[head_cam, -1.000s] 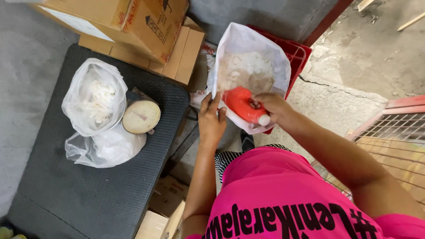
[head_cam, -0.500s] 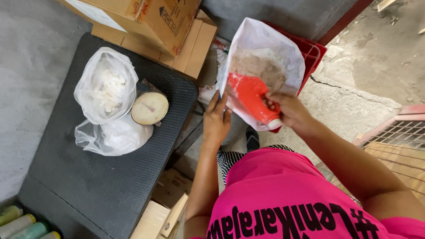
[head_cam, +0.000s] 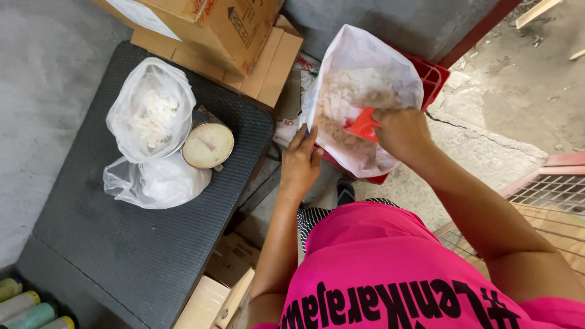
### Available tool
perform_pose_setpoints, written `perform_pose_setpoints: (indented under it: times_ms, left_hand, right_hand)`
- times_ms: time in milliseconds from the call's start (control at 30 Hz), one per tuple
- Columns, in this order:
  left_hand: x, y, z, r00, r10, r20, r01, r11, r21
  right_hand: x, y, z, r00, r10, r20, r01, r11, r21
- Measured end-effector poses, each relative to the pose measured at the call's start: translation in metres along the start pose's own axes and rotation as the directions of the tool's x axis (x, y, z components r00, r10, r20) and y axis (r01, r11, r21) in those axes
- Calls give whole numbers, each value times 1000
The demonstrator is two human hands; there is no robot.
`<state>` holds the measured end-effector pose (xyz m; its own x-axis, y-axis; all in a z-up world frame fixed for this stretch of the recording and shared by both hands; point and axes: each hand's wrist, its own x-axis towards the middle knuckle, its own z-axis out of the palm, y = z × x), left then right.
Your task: Scooping white powder into plastic bags and placing them in a cardboard box.
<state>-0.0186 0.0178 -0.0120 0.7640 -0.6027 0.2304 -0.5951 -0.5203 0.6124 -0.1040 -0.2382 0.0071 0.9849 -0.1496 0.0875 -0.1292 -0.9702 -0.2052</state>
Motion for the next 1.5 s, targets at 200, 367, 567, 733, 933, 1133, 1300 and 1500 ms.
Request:
perform_pose_setpoints:
  times_ms: [200, 367, 567, 733, 933, 1133, 1300, 1500]
  left_hand:
    - [-11, -2, 0, 999, -30, 15, 30, 999, 26]
    - [-12, 3, -4, 999, -41, 33, 41, 999, -8]
    - [-9, 5, -11, 1000, -15, 17, 16, 999, -32]
    - [-2, 14, -28, 999, 15, -53, -21, 992, -128]
    - [16, 28, -47, 987, -31, -158, -9, 968, -249]
    - [28, 37, -84, 954, -23, -298, -41, 977, -208]
    - [17, 20, -112, 921, -85, -380, 6, 979, -204]
    - [-3, -13, -161, 871, -138, -471, 71, 985, -157]
  right_hand:
    - [-6, -15, 34, 988, 37, -149, -5, 977, 212]
    - [-6, -24, 44, 978, 78, -195, -30, 971, 238]
    - [-13, -19, 36, 971, 133, -197, -64, 944, 325]
    - [-28, -10, 3, 943, 292, -161, -176, 846, 503]
    - [-35, -15, -41, 910, 382, -162, -186, 724, 664]
    - [-22, -37, -49, 908, 339, -246, -43, 660, 750]
    - [12, -75, -54, 955, 191, -229, 53, 648, 760]
    - [60, -135, -67, 985, 63, -160, 86, 626, 775]
